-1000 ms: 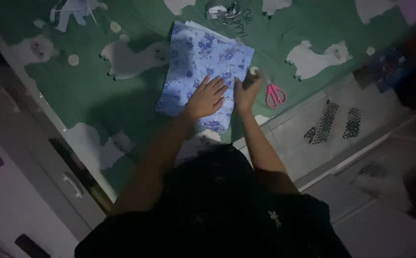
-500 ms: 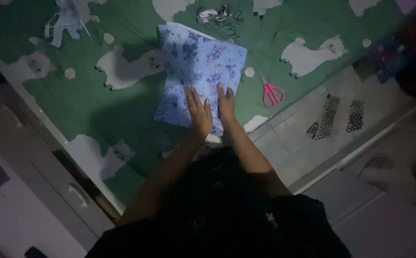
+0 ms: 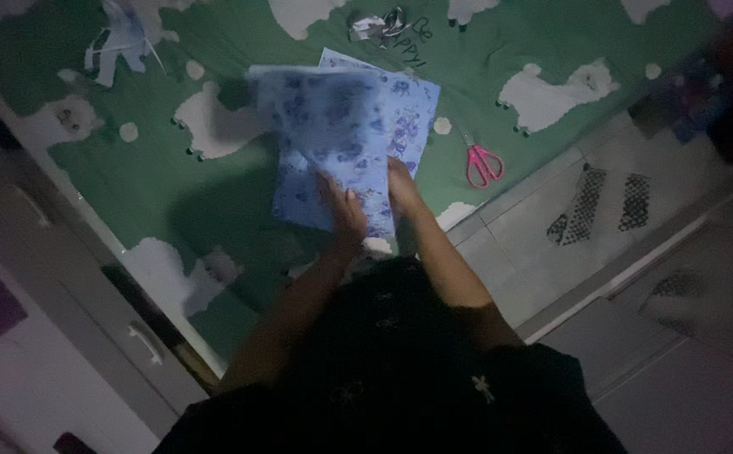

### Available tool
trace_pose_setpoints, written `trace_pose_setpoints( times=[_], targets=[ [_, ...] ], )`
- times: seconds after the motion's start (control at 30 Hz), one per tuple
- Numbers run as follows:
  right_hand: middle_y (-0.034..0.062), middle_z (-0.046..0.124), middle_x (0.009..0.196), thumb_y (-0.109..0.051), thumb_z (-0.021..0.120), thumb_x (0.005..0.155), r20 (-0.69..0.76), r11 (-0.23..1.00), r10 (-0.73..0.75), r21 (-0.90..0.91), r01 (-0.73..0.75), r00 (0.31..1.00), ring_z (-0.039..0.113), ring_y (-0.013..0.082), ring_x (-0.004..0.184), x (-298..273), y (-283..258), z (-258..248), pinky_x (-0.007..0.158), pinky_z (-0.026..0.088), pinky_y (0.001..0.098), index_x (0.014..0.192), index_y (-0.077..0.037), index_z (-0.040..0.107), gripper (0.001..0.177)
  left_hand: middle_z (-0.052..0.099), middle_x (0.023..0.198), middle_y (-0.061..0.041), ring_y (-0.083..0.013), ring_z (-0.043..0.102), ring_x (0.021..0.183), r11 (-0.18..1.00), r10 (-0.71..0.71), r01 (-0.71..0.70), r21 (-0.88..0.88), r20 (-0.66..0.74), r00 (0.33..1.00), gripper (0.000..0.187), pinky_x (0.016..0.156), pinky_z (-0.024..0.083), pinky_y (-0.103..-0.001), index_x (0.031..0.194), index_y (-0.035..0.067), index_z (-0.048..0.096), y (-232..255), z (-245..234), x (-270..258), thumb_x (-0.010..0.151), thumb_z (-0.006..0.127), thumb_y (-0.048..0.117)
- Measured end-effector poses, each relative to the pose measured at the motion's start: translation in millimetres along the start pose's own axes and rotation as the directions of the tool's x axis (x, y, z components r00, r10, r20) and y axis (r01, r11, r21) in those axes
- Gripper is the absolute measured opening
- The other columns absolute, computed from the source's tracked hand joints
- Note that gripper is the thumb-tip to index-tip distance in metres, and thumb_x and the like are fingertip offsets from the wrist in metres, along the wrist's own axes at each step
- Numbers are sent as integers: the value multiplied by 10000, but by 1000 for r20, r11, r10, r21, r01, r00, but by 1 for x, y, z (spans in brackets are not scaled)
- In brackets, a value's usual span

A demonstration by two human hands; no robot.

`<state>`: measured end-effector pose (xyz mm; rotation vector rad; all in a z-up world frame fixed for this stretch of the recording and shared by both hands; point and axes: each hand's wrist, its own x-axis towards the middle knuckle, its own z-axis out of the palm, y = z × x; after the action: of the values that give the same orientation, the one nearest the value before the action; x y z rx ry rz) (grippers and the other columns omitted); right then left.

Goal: The person wraps a small yellow banana-shaped object in blue floral wrapping paper on a green llama-patterned surface. They fold and crease the paper around the object, then roll and fold the ends to form a compact wrapped package.

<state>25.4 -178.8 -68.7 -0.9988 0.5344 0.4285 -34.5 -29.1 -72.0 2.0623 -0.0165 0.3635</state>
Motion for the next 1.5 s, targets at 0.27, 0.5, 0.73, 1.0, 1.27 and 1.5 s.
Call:
trace_pose_setpoints(
  times=[0.27,0.5,0.73,1.0,1.27,1.5],
  targets=[
    [151,655,1295,-264,670,985,213,991,-123,72,110,969,668,267,1119,17,28,-42,957,564,416,1406,37,545,532,142,1689,-337,-526,142,1582,943,138,-163,290,104,985,606,1275,120,-662,1624,-5,292,40,-13,29,1111,474,260],
    [138,603,1381,-617,525,987,184,993,-103,78,90,977,590,248,1265,0,-14,-26,1076,478,434,1459,1,489,779,136,1701,-324,-511,132,1598,945,190,-202,258,68,979,621,1284,160,-642,1639,21,264,25,1,32,1133,485,306],
    [207,706,1216,-436,639,951,58,580,-268,-787,209,962,689,362,1053,-50,-11,51,950,550,447,1305,-5,629,558,-104,1743,-239,-465,8,1607,953,-190,207,-221,97,977,769,1263,124,-616,1677,77,-41,20,-26,26,1100,309,446],
    [310,583,1270,-248,716,931,450,99,-642,-754,649,621,521,464,1213,-86,12,94,1057,417,519,1333,81,577,539,-119,1769,-212,-401,45,1654,825,128,71,-561,306,943,715,1322,212,-546,1689,79,30,40,-107,44,1184,337,483],
    [229,636,1280,-167,573,1056,650,262,-449,-559,786,612,528,403,1323,-82,12,53,1185,384,513,1109,32,666,226,356,1571,-268,-368,419,1427,722,-438,491,-488,226,870,1128,1190,365,-495,1601,-39,17,94,-116,73,896,792,379],
    [194,638,928,-272,642,1025,642,173,-383,-656,735,664,588,395,1198,-76,24,45,1096,476,501,857,23,743,354,533,1419,-238,-357,542,1322,651,-692,643,-404,33,721,1178,1108,466,-488,1509,-70,300,49,-63,77,610,969,295]
  ],
)
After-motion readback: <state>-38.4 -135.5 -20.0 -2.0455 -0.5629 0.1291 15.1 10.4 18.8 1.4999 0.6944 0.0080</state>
